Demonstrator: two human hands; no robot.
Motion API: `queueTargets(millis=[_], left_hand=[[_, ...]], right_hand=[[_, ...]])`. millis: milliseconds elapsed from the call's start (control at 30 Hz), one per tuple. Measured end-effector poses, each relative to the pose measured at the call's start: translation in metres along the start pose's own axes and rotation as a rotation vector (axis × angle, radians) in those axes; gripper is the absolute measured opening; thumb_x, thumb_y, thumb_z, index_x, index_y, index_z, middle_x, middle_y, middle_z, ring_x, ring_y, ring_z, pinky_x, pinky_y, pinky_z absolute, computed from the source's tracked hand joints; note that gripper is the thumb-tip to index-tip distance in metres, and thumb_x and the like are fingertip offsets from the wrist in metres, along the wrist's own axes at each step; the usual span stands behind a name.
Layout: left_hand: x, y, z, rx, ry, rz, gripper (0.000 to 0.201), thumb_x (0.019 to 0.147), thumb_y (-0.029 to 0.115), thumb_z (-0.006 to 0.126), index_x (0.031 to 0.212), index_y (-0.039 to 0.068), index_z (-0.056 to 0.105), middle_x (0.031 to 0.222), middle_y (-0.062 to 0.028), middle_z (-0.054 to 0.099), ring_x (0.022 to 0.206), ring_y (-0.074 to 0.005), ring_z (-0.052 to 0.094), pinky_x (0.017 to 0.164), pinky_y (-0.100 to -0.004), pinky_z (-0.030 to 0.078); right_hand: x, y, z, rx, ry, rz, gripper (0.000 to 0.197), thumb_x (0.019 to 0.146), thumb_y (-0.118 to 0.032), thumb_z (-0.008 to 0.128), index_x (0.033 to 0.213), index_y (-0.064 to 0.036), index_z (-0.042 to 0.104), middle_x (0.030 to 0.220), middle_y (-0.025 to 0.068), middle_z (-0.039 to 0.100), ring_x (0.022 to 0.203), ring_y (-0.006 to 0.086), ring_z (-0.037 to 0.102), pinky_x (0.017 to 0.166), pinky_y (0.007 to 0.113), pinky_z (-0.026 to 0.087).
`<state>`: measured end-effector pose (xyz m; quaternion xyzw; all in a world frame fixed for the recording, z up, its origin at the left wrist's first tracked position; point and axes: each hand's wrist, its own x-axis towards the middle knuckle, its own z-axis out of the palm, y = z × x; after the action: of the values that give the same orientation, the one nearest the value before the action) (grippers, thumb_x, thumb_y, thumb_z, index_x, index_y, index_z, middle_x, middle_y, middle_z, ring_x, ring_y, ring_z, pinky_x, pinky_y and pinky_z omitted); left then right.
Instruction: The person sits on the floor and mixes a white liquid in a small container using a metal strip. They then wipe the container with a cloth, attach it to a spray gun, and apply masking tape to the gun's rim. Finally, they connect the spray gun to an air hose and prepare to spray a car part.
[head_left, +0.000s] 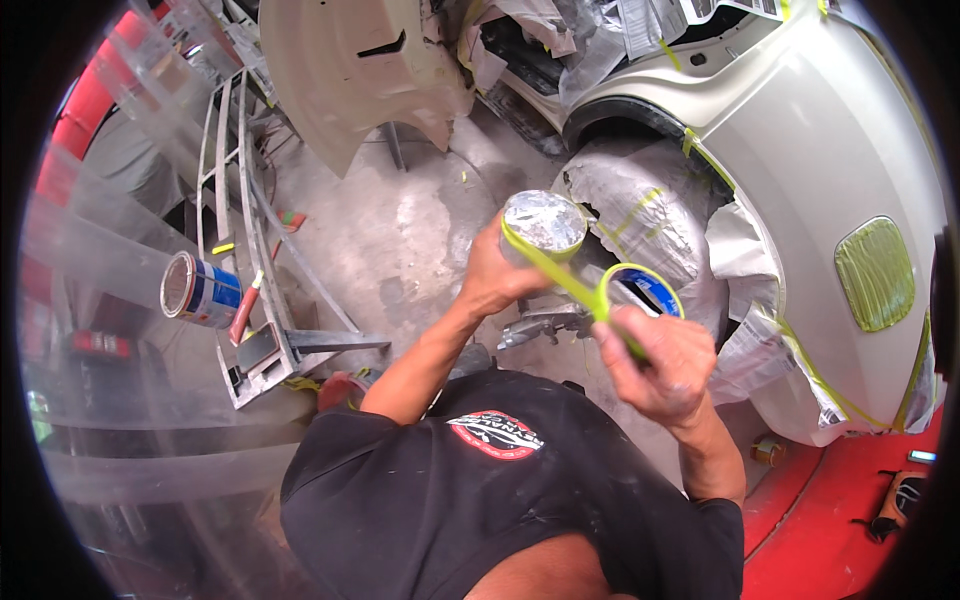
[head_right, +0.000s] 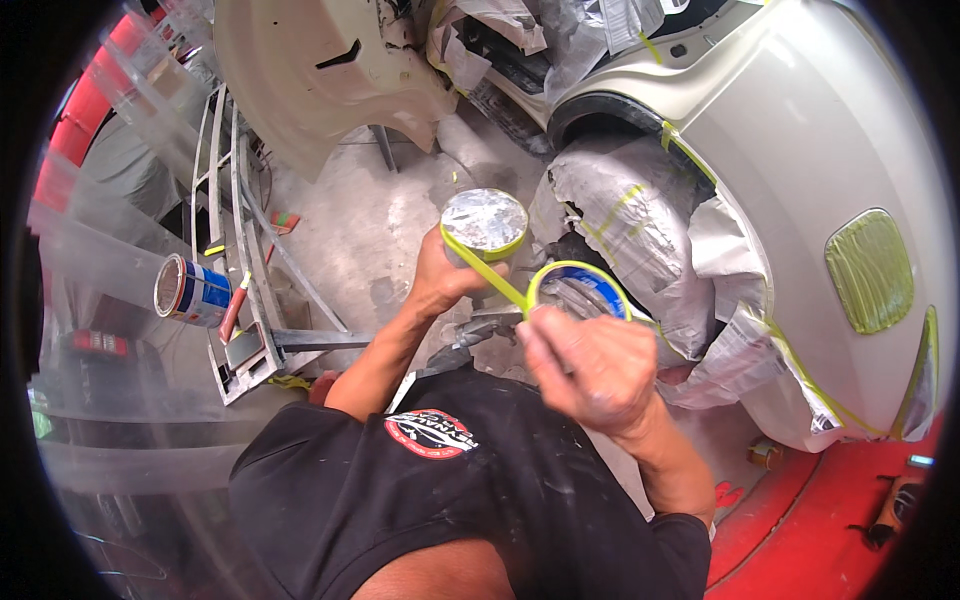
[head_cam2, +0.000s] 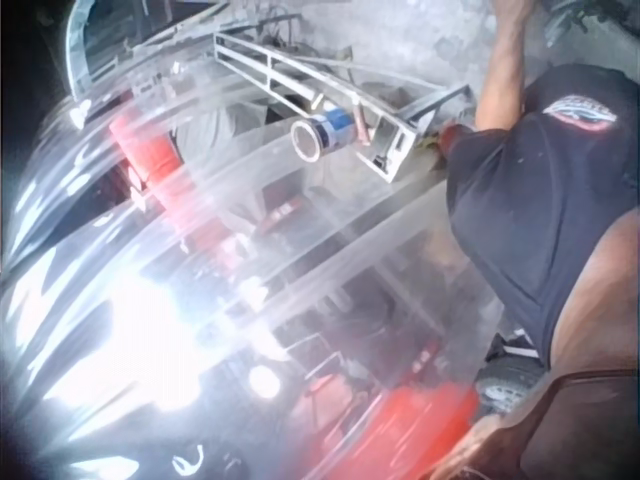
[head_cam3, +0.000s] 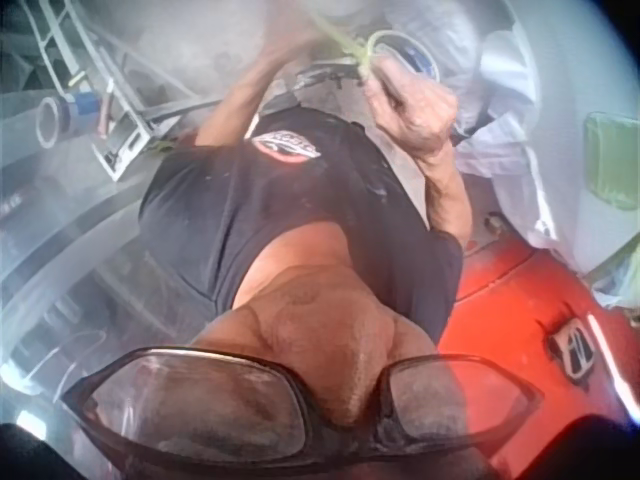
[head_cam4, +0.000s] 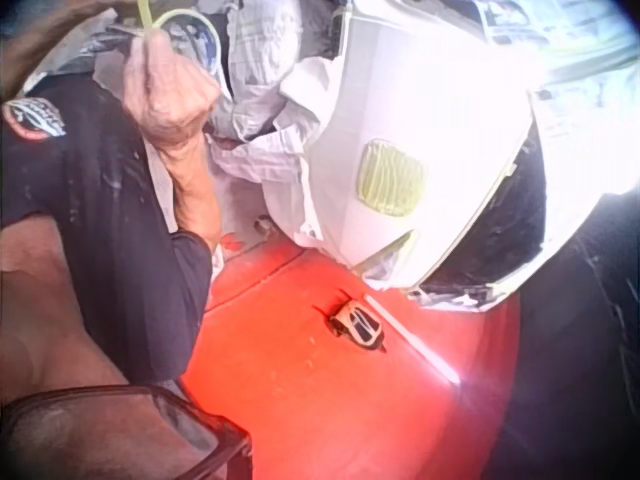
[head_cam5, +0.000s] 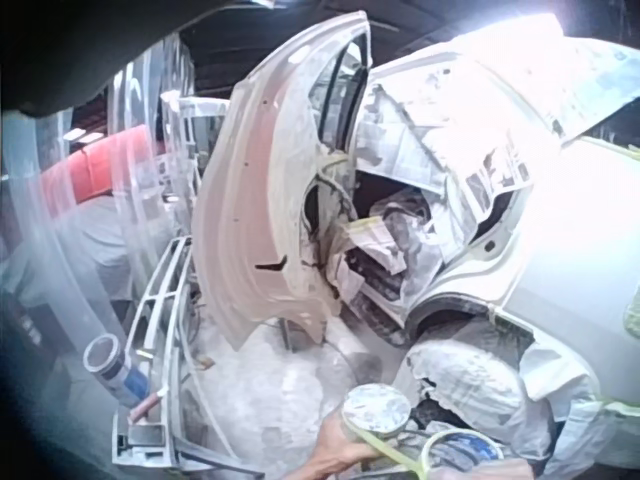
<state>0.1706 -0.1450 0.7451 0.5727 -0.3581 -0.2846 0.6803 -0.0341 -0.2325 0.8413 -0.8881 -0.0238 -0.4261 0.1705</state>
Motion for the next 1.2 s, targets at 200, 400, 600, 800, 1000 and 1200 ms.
queueTargets(millis=[200,400,600,800,1000,1200], left_hand=[[-0.01,0.018,0.004,-0.07,-0.104,0.039,0.077,0.06,0.018,0.09,0.127,-0.001,0.058,0.117,-0.0089,0.069,0.108,-0.0166,0.064,0.099,-0.0313,0.048],[-0.02,0.018,0.002,-0.019,-0.318,0.098,0.086,0.056,0.026,0.09,0.13,-0.004,0.056,0.123,-0.0118,0.067,0.112,-0.02,0.063,0.101,-0.0333,0.047],[-0.029,0.007,-0.002,-0.071,-0.407,0.009,0.086,0.055,0.026,0.09,0.129,-0.004,0.057,0.121,-0.011,0.068,0.111,-0.0202,0.065,0.1,-0.0331,0.048],[-0.033,0.022,0.024,0.083,-0.417,0.055,0.098,0.046,0.028,0.096,0.13,-0.001,0.054,0.119,-0.0101,0.067,0.112,-0.0185,0.063,0.1,-0.0331,0.047],[-0.03,0.009,0.015,-0.054,-0.353,-0.063,0.116,0.051,0.019,0.095,0.149,0.0,0.037,0.127,-0.0105,0.062,0.119,-0.0194,0.059,0.106,-0.0342,0.043],[-0.025,-0.005,0.004,-0.072,-0.308,-0.066,0.111,0.051,0.019,0.097,0.145,0.0,0.042,0.127,-0.0085,0.062,0.12,-0.0182,0.058,0.106,-0.0341,0.043]], right_hand=[[-0.005,0.032,-0.005,-0.093,0.03,0.113,0.03,0.079,-0.001,0.079,0.107,0.0027,0.071,0.065,0.0089,0.066,0.05,0.0206,0.061,0.049,0.033,0.047],[-0.007,0.034,0.006,0.079,-0.068,0.287,0.019,0.082,-0.004,0.078,0.101,-0.0034,0.074,0.069,0.0098,0.066,0.054,0.0213,0.061,0.053,0.032,0.049],[-0.036,0.032,0.026,0.53,-0.016,0.805,0.015,0.092,-0.016,0.07,0.095,-0.0017,0.074,0.075,0.0054,0.07,0.062,0.0129,0.062,0.056,0.028,0.047],[-0.087,0.064,0.09,0.863,0.282,1.191,0.025,0.099,-0.024,0.061,0.112,-0.0034,0.067,0.069,-0.0007,0.06,0.058,0.0046,0.049,0.053,0.023,0.039],[-0.138,0.06,0.079,0.581,-0.118,1.219,0.049,0.098,-0.018,0.057,0.145,-0.0066,0.052,0.076,0.0074,0.067,0.07,0.0178,0.064,0.072,0.034,0.052],[-0.17,0.123,0.065,-0.07,-0.186,1.031,0.035,0.095,-0.02,0.061,0.125,-0.0038,0.066,0.1,0.0215,0.073,0.093,0.0379,0.071,0.085,0.045,0.054]])
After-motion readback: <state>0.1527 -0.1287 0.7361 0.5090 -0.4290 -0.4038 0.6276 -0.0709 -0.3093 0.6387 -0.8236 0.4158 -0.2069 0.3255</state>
